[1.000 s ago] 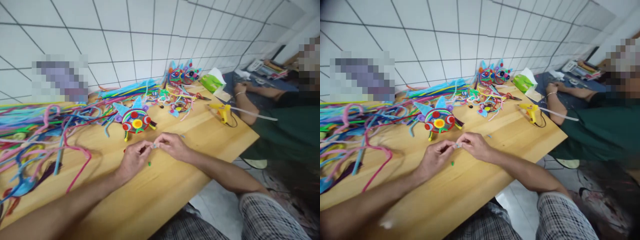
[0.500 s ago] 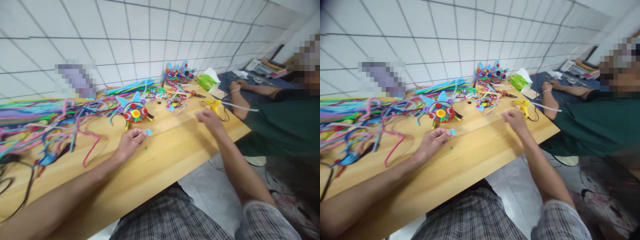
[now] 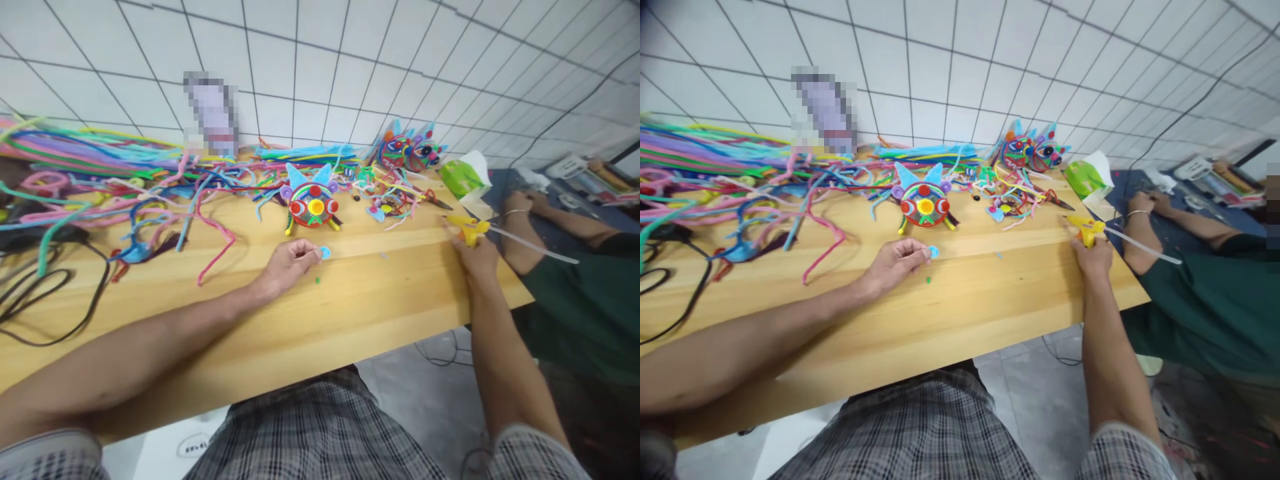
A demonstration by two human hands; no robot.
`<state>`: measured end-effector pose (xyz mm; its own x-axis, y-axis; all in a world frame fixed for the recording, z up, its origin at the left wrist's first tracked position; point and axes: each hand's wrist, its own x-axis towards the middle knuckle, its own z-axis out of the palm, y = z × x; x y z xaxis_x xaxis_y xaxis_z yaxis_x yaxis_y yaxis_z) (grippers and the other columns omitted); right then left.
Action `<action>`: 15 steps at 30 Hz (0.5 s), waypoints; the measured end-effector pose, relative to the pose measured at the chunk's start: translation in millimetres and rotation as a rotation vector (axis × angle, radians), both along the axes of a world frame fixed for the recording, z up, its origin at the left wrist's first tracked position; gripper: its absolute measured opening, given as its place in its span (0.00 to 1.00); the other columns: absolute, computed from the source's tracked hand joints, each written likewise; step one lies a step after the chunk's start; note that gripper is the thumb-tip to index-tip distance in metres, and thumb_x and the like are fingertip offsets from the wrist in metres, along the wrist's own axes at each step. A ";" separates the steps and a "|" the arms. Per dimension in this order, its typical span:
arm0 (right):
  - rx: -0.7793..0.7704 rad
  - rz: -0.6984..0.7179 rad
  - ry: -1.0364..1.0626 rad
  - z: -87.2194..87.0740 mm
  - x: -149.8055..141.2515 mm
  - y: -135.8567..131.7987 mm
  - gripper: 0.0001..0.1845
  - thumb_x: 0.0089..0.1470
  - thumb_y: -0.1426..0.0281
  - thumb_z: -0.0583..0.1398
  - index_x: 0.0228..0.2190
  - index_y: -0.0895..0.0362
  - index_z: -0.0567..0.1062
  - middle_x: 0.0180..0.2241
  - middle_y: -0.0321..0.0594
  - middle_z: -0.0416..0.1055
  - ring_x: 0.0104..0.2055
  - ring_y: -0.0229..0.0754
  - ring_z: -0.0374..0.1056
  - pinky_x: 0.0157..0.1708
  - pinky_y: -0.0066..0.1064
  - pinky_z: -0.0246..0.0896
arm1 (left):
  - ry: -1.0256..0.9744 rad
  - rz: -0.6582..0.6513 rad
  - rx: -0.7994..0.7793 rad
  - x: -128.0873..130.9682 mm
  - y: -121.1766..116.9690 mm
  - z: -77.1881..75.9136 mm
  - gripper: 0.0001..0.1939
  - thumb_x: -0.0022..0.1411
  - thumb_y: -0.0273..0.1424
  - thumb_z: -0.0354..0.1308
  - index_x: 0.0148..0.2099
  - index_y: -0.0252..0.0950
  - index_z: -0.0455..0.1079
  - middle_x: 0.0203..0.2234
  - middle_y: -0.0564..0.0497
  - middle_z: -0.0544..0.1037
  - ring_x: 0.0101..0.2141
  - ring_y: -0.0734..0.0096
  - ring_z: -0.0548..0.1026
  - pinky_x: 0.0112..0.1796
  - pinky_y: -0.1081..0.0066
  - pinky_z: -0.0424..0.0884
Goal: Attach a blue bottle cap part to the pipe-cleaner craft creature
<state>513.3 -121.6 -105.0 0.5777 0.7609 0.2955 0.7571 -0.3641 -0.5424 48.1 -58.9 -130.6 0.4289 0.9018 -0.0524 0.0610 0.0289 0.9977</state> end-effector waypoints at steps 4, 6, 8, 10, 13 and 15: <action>-0.017 -0.186 0.030 6.9 -7.9 5.9 0.25 0.47 0.72 0.67 0.16 0.44 0.56 0.18 0.28 0.48 0.27 0.43 0.49 0.35 0.41 0.46 | -0.005 0.004 0.036 -1.5 2.5 -0.3 0.17 0.58 0.45 0.66 0.31 0.35 0.74 0.23 0.53 0.75 0.23 0.77 0.66 0.26 0.75 0.61; -0.028 -0.145 0.078 12.3 -24.7 3.9 0.15 0.47 0.70 0.66 0.20 0.46 0.64 0.20 0.33 0.59 0.29 0.45 0.56 0.36 0.41 0.51 | -0.002 0.006 0.034 -2.4 4.0 0.0 0.15 0.57 0.43 0.65 0.32 0.35 0.73 0.23 0.53 0.75 0.23 0.77 0.66 0.26 0.75 0.61; -0.039 0.003 0.177 18.4 -50.2 1.6 0.03 0.48 0.66 0.64 0.26 0.49 0.74 0.27 0.39 0.73 0.31 0.47 0.65 0.36 0.39 0.58 | 0.007 0.001 0.051 -3.5 5.2 0.2 0.14 0.57 0.41 0.65 0.32 0.35 0.73 0.23 0.54 0.74 0.24 0.77 0.66 0.26 0.75 0.62; -0.004 0.231 0.358 24.1 -81.3 2.1 0.07 0.46 0.63 0.66 0.29 0.51 0.78 0.34 0.42 0.79 0.35 0.47 0.70 0.38 0.38 0.63 | 0.019 -0.010 0.103 -4.7 5.5 0.3 0.12 0.59 0.39 0.63 0.32 0.35 0.72 0.23 0.55 0.73 0.24 0.77 0.65 0.27 0.75 0.63; -0.003 0.393 0.486 29.4 -128.5 11.5 0.11 0.42 0.59 0.68 0.26 0.53 0.77 0.31 0.39 0.78 0.34 0.44 0.70 0.36 0.35 0.66 | 0.055 -0.018 0.221 -6.4 4.6 0.4 0.11 0.62 0.37 0.61 0.32 0.35 0.72 0.22 0.56 0.72 0.24 0.77 0.65 0.27 0.75 0.62; -0.026 0.433 0.494 30.0 -155.1 21.9 0.14 0.41 0.60 0.69 0.31 0.53 0.79 0.31 0.37 0.78 0.33 0.43 0.71 0.35 0.35 0.68 | 0.080 -0.010 0.289 -7.4 3.7 0.3 0.11 0.63 0.36 0.60 0.32 0.35 0.72 0.22 0.55 0.72 0.24 0.77 0.65 0.27 0.75 0.61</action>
<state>358.2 -99.7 -75.0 0.2809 0.9583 0.0520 0.5021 -0.1006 -0.8589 40.7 -55.2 -130.3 0.4424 0.8802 0.1718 0.1386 -0.2564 0.9566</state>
